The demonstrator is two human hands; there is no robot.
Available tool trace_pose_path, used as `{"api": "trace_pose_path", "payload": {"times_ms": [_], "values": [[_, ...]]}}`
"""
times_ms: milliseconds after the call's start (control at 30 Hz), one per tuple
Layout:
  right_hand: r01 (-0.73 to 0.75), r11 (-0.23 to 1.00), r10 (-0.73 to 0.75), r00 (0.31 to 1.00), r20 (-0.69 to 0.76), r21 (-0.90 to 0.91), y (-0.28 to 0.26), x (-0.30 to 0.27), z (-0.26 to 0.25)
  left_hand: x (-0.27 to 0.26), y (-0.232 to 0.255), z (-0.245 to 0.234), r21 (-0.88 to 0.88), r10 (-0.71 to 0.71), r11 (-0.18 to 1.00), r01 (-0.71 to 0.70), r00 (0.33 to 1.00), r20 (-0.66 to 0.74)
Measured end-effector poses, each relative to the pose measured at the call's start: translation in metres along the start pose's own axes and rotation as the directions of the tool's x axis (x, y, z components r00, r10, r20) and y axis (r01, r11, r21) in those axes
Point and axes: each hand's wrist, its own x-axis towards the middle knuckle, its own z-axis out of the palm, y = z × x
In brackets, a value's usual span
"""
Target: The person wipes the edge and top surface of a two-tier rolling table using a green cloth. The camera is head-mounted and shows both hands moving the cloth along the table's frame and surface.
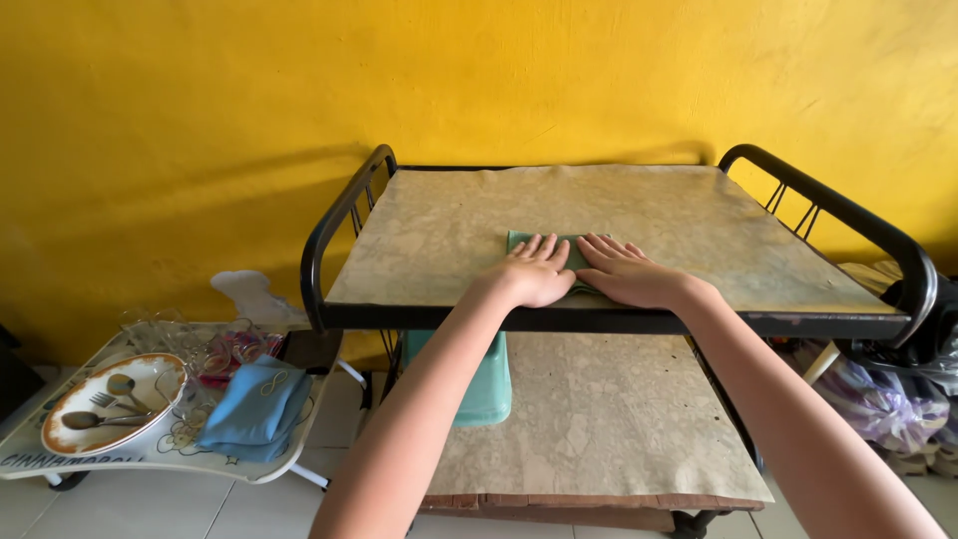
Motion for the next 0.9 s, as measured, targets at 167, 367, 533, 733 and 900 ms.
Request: {"api": "trace_pose_path", "payload": {"times_ms": [167,367,533,733,900], "values": [[0.025,0.978,-0.009,0.997,0.079,-0.208,0.021,0.051,-0.002,0.002,-0.001,-0.018,-0.031,-0.083,0.996,0.083,0.997,0.012],[-0.096,0.974,0.114,0.99,0.08,-0.203,0.036,0.117,-0.003,0.036,-0.015,-0.025,-0.064,-0.174,0.983,0.172,0.984,-0.03],[-0.151,0.978,0.164,0.982,0.088,-0.141,0.042,0.144,0.0,0.055,-0.024,-0.027,-0.09,-0.212,0.974,0.209,0.977,-0.026],[-0.21,0.97,0.22,0.973,0.069,-0.125,0.034,0.149,0.0,0.055,-0.025,-0.035,-0.117,-0.203,0.972,0.203,0.979,0.005],[-0.221,0.963,0.228,0.973,0.03,-0.157,0.045,0.165,0.01,0.046,-0.022,-0.033,-0.109,-0.201,0.974,0.198,0.98,-0.013]]}}
